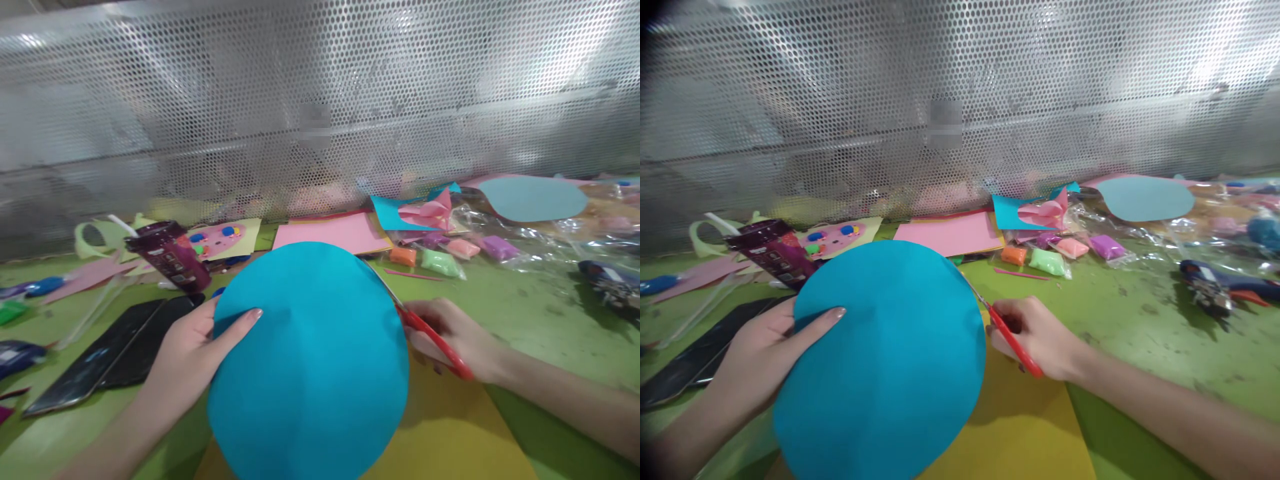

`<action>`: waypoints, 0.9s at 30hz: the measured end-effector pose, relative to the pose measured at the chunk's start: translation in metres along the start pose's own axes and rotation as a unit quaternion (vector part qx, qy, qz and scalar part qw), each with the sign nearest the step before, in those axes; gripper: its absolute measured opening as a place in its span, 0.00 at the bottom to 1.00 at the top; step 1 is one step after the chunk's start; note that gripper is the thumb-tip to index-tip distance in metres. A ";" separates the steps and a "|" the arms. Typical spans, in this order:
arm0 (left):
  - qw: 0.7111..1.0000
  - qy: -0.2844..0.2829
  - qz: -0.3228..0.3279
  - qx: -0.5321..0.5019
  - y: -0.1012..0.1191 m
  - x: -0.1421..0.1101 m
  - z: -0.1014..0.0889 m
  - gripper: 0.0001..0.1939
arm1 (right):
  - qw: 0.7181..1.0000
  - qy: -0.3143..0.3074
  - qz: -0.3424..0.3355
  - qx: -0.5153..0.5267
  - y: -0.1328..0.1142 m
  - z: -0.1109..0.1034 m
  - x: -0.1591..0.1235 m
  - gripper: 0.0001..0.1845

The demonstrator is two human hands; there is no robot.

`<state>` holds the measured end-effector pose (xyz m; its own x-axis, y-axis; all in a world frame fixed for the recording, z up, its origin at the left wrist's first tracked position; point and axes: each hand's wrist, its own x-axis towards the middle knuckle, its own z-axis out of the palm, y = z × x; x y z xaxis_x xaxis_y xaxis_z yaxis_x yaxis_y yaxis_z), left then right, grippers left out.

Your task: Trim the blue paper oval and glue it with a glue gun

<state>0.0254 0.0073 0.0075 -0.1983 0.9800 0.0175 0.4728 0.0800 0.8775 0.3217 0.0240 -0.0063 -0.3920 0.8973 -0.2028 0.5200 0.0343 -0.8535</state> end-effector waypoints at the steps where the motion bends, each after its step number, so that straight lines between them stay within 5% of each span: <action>1: 1.000 0.001 -0.001 0.000 0.000 0.000 0.000 0.24 | 1.000 0.001 0.004 -0.002 -0.001 0.000 0.000 0.06; 27: 1.000 -0.002 0.012 0.023 -0.001 0.000 0.001 0.22 | 0.999 -0.031 0.001 0.026 0.000 -0.004 0.000 0.10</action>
<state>0.0263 0.0070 0.0065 -0.1826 0.9826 0.0352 0.5167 0.0655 0.8537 0.3245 0.0257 -0.0042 -0.4379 0.8682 -0.2334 0.4815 0.0072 -0.8764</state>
